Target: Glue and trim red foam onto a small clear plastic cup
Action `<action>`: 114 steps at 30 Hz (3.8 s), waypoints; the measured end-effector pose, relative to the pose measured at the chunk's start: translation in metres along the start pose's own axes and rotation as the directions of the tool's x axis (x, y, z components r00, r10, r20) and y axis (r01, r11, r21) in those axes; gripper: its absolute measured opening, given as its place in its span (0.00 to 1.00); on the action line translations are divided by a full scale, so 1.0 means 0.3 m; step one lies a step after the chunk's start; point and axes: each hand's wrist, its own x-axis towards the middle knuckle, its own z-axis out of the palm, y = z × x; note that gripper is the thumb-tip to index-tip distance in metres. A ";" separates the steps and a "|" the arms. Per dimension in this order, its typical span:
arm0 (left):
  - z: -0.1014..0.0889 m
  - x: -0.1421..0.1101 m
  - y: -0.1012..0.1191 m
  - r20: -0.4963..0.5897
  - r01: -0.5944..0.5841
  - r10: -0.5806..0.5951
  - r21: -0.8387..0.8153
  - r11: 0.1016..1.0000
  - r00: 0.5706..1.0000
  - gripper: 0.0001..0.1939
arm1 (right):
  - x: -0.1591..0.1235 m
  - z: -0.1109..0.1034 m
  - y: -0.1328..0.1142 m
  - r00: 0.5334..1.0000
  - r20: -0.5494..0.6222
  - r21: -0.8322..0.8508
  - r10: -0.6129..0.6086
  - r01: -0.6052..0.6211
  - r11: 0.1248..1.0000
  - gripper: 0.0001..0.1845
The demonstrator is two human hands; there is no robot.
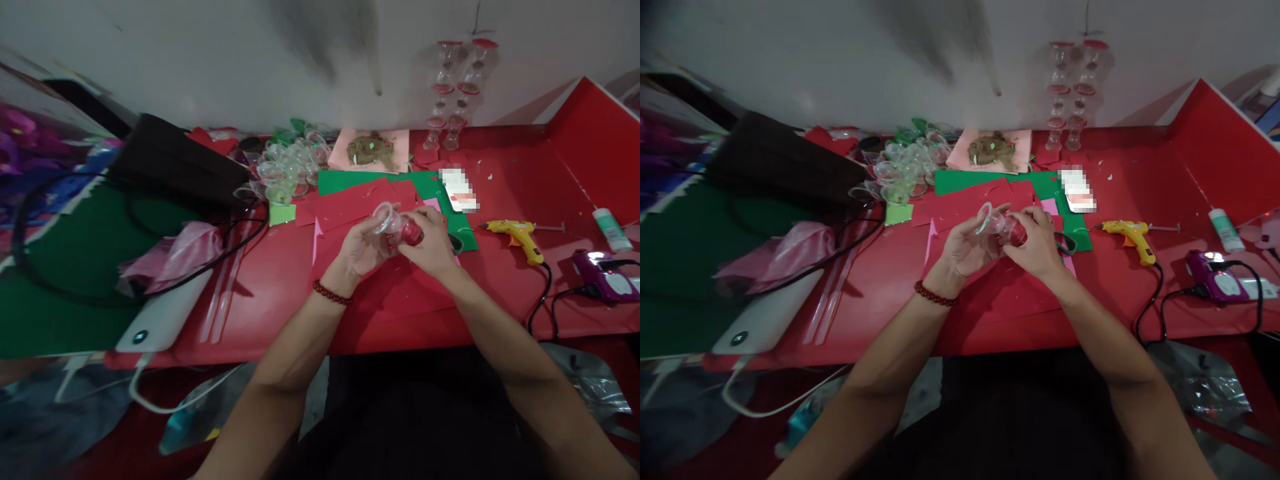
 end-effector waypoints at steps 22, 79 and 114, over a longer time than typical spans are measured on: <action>0.002 0.019 -0.052 -0.097 -0.308 0.325 0.157 0.939 0.941 0.19 | 0.023 -0.038 -0.055 0.933 0.262 0.643 0.248 -0.360 0.676 0.27; -0.105 0.111 -0.092 0.205 -0.652 0.740 0.655 0.382 0.640 0.23 | 0.007 -0.043 -0.020 0.998 -0.004 0.367 -0.065 0.062 0.928 0.39; -0.028 0.040 -0.076 0.231 -0.520 0.487 0.585 0.622 0.842 0.21 | 0.018 -0.117 -0.054 0.965 0.138 0.235 -0.223 0.187 0.954 0.30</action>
